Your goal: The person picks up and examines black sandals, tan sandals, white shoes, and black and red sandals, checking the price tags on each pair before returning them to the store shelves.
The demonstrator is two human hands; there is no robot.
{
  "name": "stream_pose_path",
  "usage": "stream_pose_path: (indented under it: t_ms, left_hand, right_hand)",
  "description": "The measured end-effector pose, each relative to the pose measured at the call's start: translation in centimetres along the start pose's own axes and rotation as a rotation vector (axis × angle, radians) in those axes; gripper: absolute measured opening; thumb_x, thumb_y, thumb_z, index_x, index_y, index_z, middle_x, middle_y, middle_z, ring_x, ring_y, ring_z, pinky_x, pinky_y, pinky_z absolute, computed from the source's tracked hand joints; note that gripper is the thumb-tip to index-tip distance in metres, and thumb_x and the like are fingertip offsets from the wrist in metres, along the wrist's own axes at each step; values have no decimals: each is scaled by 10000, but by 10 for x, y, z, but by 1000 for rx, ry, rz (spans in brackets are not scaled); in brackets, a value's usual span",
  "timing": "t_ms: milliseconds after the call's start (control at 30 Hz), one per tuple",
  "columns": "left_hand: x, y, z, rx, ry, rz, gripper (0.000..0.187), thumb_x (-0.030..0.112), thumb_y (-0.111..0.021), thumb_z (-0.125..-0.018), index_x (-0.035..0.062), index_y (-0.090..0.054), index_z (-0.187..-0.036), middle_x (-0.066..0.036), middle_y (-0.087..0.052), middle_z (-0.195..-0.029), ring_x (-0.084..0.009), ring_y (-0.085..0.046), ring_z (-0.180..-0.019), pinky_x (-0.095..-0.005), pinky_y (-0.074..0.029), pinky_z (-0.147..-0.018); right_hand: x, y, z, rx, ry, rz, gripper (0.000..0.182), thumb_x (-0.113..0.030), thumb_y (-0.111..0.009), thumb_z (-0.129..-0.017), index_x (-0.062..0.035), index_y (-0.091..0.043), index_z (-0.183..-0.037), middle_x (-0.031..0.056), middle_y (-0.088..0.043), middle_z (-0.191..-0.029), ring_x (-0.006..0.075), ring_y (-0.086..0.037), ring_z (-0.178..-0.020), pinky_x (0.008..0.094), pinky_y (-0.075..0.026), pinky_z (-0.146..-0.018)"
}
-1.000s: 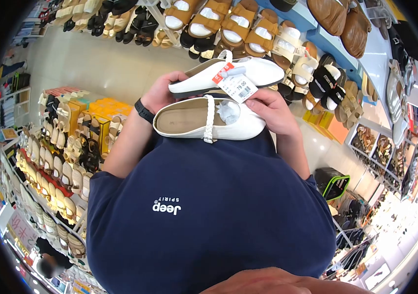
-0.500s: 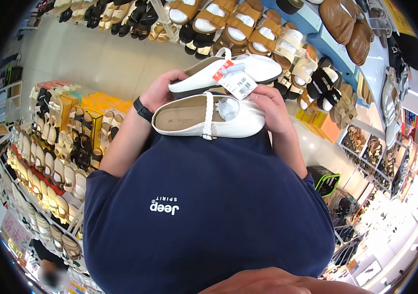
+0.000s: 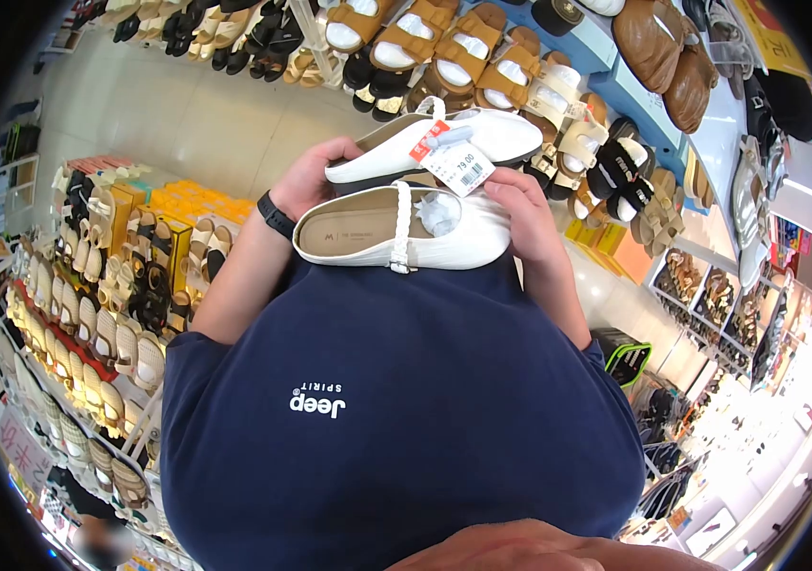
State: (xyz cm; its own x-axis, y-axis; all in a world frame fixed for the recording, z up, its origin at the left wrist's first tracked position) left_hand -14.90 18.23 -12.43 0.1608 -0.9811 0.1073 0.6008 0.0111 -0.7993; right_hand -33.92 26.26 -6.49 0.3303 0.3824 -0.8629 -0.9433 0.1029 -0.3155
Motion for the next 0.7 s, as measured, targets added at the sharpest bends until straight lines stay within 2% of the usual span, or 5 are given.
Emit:
stream_pose_path:
  t_ms: [233, 433, 533, 633, 700]
  left_hand:
    - [-8, -4, -3, 82, 13, -30, 178, 114, -515, -836, -21, -631, -831, -106, -672, -783, -164, -638, -675, -297, -549, -647]
    - [-12, -11, -6, -5, 60, 5, 206, 110, -509, -832, -47, -632, -880, -127, -684, -830, -186, -655, -716, -314, -557, -686]
    - [-15, -21, -1, 7, 67, -31, 280, 135, -515, -875, -69, -602, -1047, -132, -676, -938, -186, -663, -813, -313, -552, -758]
    - [-3, -26, 1, -80, -172, -292, 414, 110, -556, -910, -18, -486, -1298, -117, -638, -1130, -154, -647, -954, -293, -531, -836]
    - [3, -38, 14, -70, -265, -356, 463, 81, -564, -900, -19, -440, -1335, -113, -625, -1163, -155, -641, -987, -288, -527, -850]
  right_hand:
    - [3, 6, 7, 8, 17, 3, 253, -120, -526, -912, 51, -650, -1052, 49, -671, -976, 92, -584, -905, 228, -437, -818]
    - [6, 11, 12, 56, 6, -31, 251, -136, -538, -918, 57, -657, -1026, 60, -676, -951, 94, -596, -901, 219, -447, -789]
    - [14, 19, 10, 66, -27, -93, 250, -131, -562, -911, 52, -629, -1067, 81, -669, -969, 120, -617, -914, 239, -477, -785]
    - [3, 10, 11, 156, 25, -312, 297, -109, -571, -904, 41, -557, -1160, 118, -648, -1041, 159, -632, -947, 284, -511, -819]
    - [13, 11, 9, 116, -26, -450, 337, -89, -561, -902, 27, -505, -1213, 136, -624, -1098, 186, -632, -978, 319, -516, -863]
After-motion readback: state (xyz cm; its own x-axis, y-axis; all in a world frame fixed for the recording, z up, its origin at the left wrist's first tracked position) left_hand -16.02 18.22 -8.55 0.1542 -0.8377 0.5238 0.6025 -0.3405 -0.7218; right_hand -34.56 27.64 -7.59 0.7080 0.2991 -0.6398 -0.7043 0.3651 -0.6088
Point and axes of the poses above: each hand's wrist, its own z-axis away from the middle knuckle, its own y-axis out of the back of the hand, x = y × z, the point moved 8 cm from there along -z, towards the middle knuckle
